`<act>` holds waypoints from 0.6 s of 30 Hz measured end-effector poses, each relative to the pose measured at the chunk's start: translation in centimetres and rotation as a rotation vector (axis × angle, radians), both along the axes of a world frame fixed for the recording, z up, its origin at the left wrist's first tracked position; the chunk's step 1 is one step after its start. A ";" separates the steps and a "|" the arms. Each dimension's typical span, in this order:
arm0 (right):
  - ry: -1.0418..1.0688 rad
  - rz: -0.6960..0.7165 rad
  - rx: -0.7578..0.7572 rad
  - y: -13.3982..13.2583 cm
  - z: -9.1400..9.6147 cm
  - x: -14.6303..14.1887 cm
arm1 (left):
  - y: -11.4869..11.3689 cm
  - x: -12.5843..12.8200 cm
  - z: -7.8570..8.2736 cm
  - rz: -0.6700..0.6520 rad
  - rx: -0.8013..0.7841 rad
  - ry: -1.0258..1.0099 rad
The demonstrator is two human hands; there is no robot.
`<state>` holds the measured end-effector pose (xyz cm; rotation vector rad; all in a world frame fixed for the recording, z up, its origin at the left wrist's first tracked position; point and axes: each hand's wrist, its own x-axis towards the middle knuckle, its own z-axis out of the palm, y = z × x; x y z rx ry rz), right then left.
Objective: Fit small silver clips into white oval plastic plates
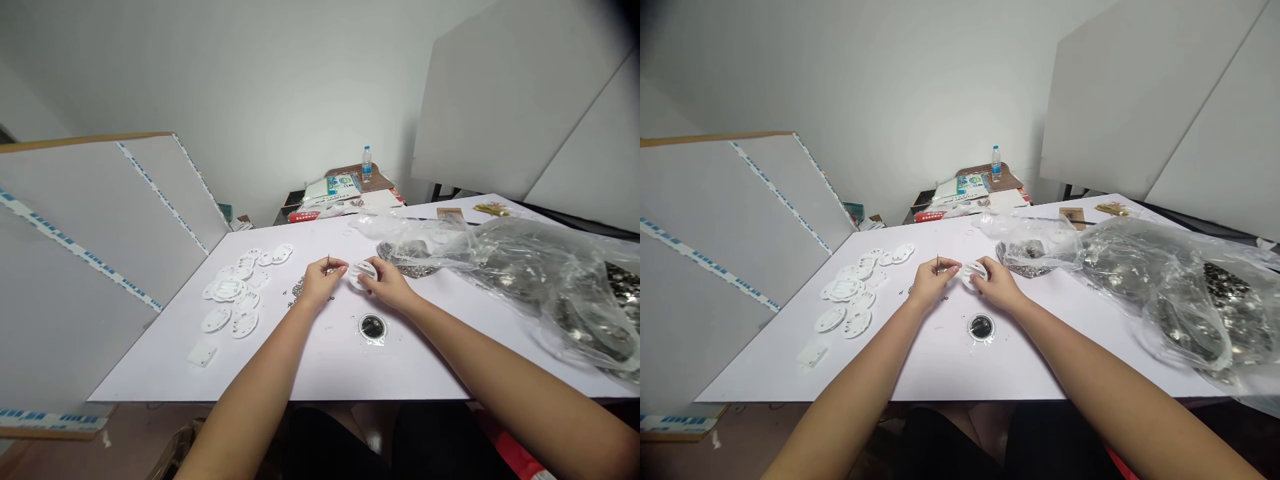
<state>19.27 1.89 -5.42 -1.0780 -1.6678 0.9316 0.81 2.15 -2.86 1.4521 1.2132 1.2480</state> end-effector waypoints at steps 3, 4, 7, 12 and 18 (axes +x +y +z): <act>-0.002 -0.005 -0.004 -0.1 0.0 0.0 | -0.2 0.0 0.2 0.017 -0.062 -0.008; -0.004 -0.006 -0.006 -0.1 0.0 0.0 | -0.2 0.0 0.2 0.019 -0.066 -0.006; -0.015 -0.005 -0.002 -0.2 0.0 0.0 | -0.2 0.0 0.2 -0.001 -0.050 -0.004; -0.022 0.008 0.031 -0.1 0.0 0.1 | -0.2 -0.1 0.0 0.005 0.001 0.121; -0.043 0.021 0.057 -0.2 0.1 0.1 | -0.4 -0.2 0.2 0.043 0.058 0.303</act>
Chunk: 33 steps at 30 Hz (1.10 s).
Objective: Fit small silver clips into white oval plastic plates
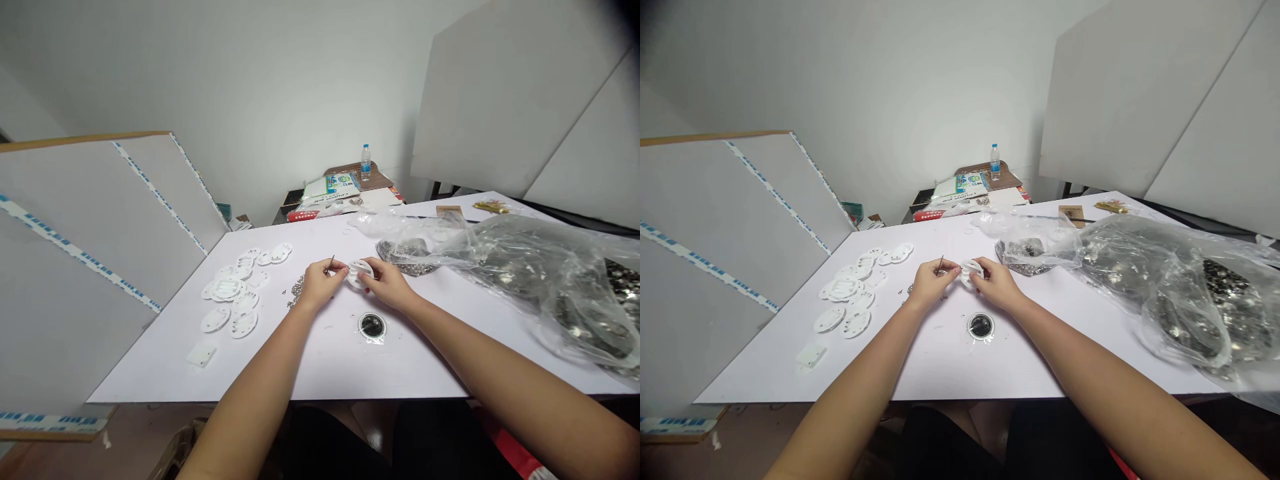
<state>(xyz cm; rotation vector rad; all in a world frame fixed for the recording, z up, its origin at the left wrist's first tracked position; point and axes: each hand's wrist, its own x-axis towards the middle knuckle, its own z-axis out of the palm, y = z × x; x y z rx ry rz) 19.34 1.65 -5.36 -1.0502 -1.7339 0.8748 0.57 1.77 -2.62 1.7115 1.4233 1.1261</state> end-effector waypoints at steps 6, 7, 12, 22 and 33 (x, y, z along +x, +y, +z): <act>0.001 0.030 -0.008 -0.4 0.4 0.0 | -0.2 0.0 0.2 -0.013 0.067 0.098; -0.002 0.035 0.000 -0.4 0.4 0.0 | -0.3 0.0 0.2 -0.019 0.079 0.110; -0.056 0.025 0.063 -0.2 0.2 0.1 | -0.4 0.2 0.4 -0.037 0.112 0.133; -0.086 0.009 0.082 -0.2 0.0 0.1 | -0.2 0.1 0.1 -0.029 0.087 0.101; -0.093 0.056 0.108 -0.4 0.4 0.3 | -0.3 0.1 0.0 -0.064 0.096 0.102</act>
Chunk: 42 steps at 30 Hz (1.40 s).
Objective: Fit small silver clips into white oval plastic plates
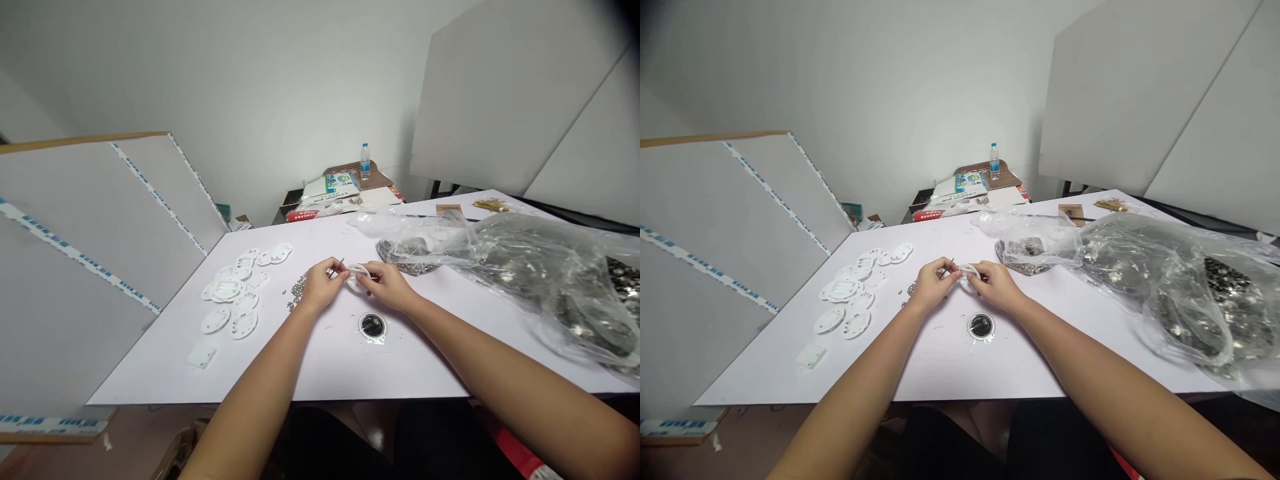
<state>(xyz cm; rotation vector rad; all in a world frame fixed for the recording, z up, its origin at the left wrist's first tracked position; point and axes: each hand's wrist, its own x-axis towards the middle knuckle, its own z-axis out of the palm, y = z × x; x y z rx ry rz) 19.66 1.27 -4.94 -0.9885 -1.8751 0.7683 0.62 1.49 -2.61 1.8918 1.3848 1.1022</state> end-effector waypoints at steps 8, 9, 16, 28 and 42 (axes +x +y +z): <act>0.060 0.019 -0.055 0.1 0.1 0.0 | 0.5 -0.2 -0.3 -0.060 -0.074 -0.103; 0.079 0.012 -0.070 0.1 0.1 -0.1 | 0.6 -0.2 -0.3 -0.071 -0.092 -0.127; 0.199 0.031 -0.156 0.2 0.2 0.0 | 0.6 -0.1 -0.2 -0.114 -0.164 -0.257; 0.305 0.112 -0.226 -0.1 0.4 -0.2 | 0.4 -0.4 -0.5 -0.224 -0.184 -0.201; 0.312 0.012 -0.199 0.1 -0.1 -0.6 | 0.2 0.2 -0.7 -0.276 -0.131 -0.194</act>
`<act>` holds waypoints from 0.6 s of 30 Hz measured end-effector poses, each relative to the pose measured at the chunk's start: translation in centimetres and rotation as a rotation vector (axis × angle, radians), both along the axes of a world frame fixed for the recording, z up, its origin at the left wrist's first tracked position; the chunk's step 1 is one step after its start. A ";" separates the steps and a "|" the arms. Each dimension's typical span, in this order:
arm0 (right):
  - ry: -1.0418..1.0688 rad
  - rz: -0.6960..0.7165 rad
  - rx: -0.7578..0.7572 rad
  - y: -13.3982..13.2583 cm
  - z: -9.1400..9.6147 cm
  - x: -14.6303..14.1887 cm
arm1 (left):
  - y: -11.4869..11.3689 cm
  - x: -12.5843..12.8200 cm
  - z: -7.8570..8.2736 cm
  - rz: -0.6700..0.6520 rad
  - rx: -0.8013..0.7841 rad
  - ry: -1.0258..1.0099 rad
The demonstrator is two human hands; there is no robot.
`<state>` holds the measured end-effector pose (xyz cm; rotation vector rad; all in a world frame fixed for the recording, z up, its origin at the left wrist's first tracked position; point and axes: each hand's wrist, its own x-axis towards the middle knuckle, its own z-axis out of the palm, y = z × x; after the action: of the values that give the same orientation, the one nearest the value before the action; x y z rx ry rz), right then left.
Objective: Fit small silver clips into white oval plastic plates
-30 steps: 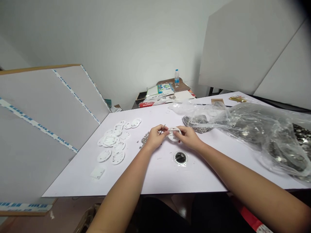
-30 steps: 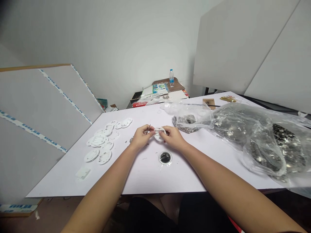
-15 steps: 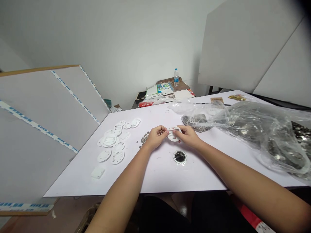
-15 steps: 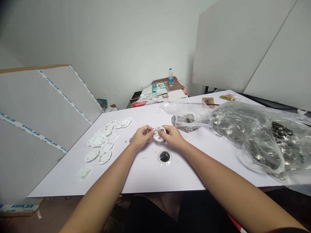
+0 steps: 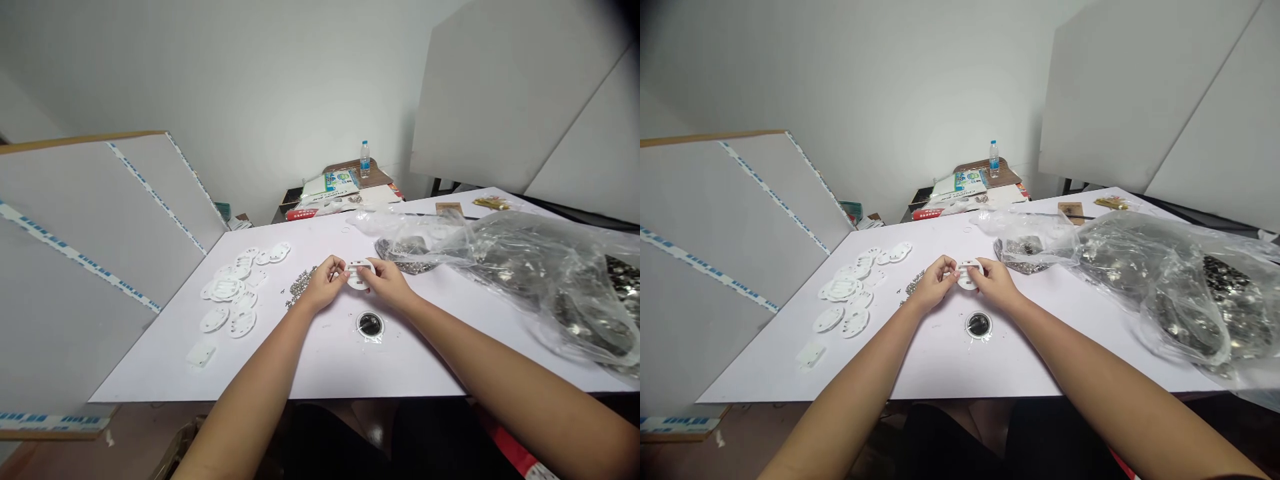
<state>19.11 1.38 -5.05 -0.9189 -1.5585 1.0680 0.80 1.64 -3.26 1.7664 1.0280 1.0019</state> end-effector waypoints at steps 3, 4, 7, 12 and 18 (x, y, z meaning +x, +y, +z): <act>-0.010 0.008 0.002 -0.2 0.1 -0.1 | 0.0 -0.1 0.0 -0.006 -0.025 -0.008; -0.014 0.013 0.018 -0.3 0.2 -0.1 | 0.0 -0.1 0.0 -0.006 -0.032 -0.008; -0.013 0.075 0.122 -0.5 0.2 -0.2 | 0.1 -0.1 -0.1 -0.013 -0.038 -0.004; -0.136 0.128 0.172 -0.5 -0.1 0.1 | -0.2 0.0 0.5 -0.005 -0.015 0.068; -0.403 0.030 0.236 -0.5 0.1 0.6 | -0.5 -1.9 2.2 0.045 -0.049 0.330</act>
<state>19.74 0.88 -5.00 -0.9885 -1.9867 0.7241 -1.07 1.18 -1.03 1.9153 1.2884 0.7175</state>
